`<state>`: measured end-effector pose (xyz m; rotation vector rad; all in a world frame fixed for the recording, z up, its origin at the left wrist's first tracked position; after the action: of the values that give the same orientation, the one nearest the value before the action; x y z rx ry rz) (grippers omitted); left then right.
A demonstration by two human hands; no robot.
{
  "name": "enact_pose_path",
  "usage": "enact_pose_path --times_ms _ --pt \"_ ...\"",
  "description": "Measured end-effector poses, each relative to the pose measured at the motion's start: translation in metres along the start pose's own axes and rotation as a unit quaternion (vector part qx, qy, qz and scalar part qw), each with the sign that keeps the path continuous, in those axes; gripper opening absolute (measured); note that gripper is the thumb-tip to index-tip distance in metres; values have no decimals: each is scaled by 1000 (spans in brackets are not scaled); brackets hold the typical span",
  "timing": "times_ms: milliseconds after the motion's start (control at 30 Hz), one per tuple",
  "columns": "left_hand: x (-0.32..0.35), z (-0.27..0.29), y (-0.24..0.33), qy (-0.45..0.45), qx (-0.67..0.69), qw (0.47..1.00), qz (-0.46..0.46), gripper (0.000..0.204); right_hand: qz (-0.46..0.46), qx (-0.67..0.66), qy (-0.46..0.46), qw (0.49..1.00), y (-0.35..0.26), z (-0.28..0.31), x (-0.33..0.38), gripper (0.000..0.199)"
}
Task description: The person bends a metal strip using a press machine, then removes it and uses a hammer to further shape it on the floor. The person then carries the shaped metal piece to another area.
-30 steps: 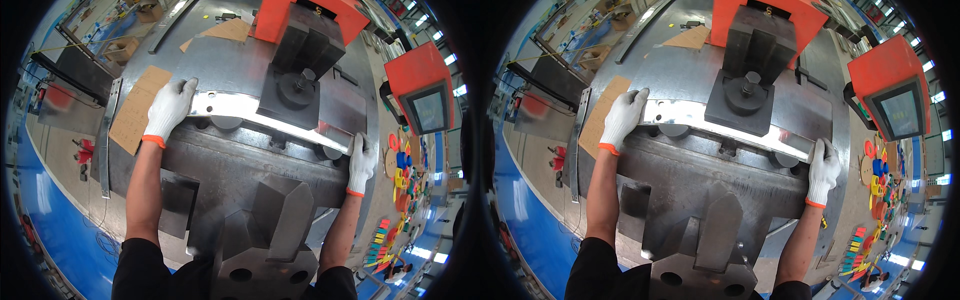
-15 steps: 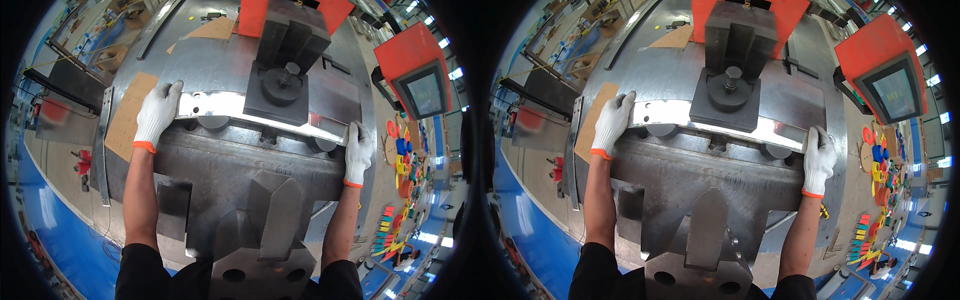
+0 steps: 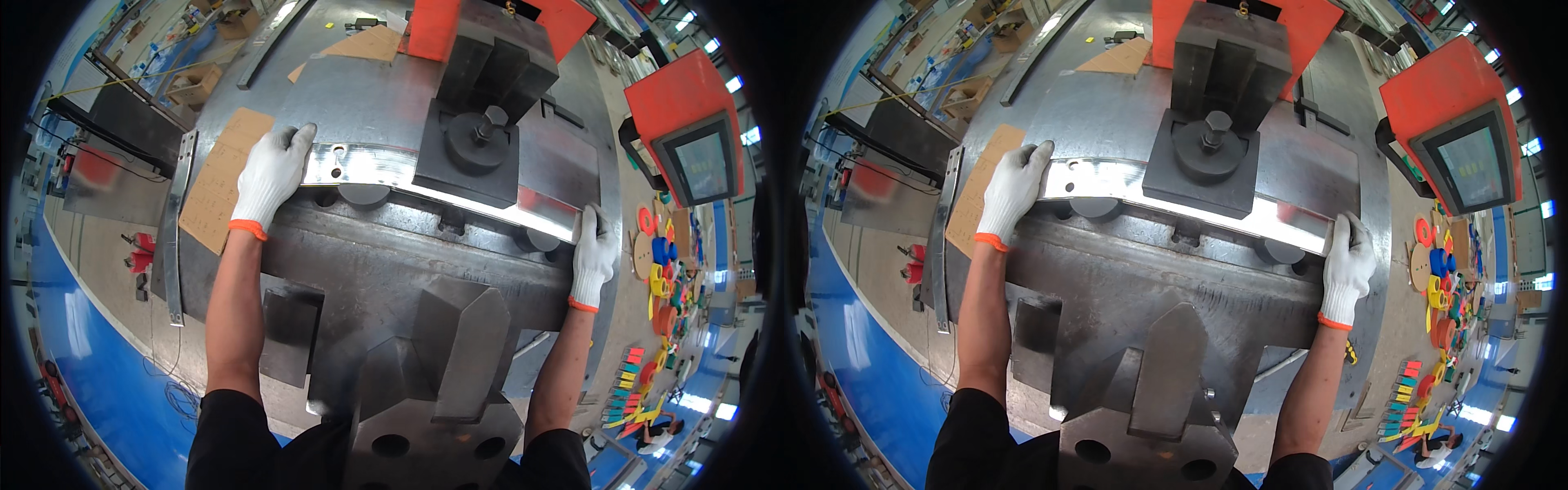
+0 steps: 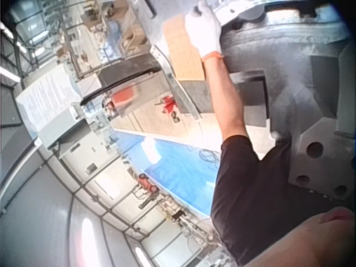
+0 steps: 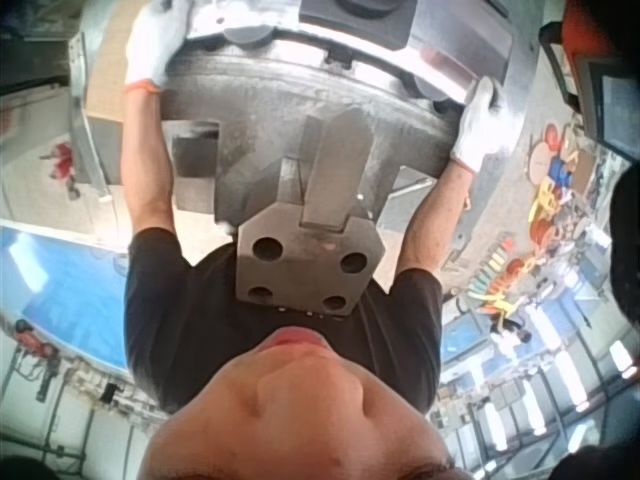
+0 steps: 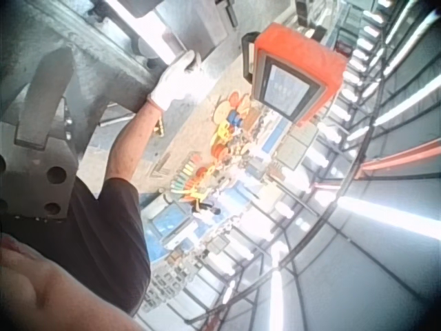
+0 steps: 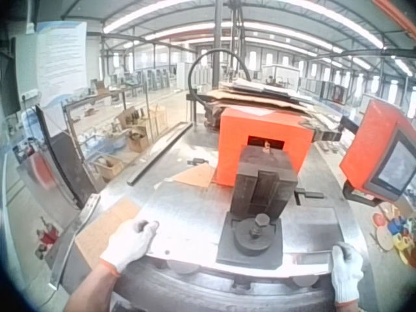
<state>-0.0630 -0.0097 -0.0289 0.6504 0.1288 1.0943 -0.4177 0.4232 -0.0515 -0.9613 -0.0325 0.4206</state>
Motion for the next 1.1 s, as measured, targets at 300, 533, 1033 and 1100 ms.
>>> enact_pose_path --times_ms 300,533,1033,1100 --pt "-2 1 -3 1 9 1000 -7 61 9 -13 -3 1000 8 -2 -3 33" --pt "-1 1 -1 2 14 1000 -7 59 27 -9 3 1000 -2 -1 -1 31" --pt "-6 -2 -6 8 25 999 -18 57 17 -69 -2 997 7 -5 -5 25" --pt "-6 -1 -7 9 31 999 -15 57 8 -70 -11 997 6 -5 -5 25"
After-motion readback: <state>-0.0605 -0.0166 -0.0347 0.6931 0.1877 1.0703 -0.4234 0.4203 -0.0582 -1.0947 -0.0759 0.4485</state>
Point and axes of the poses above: each hand's wrist, its own x-axis away from the middle knuckle, its own z-axis out of the back of the hand, y = z × x, the point moved 8 cm from there along -x, towards the middle knuckle, and after that the axes turned 9 degrees about -y, right-handed, at the moved point
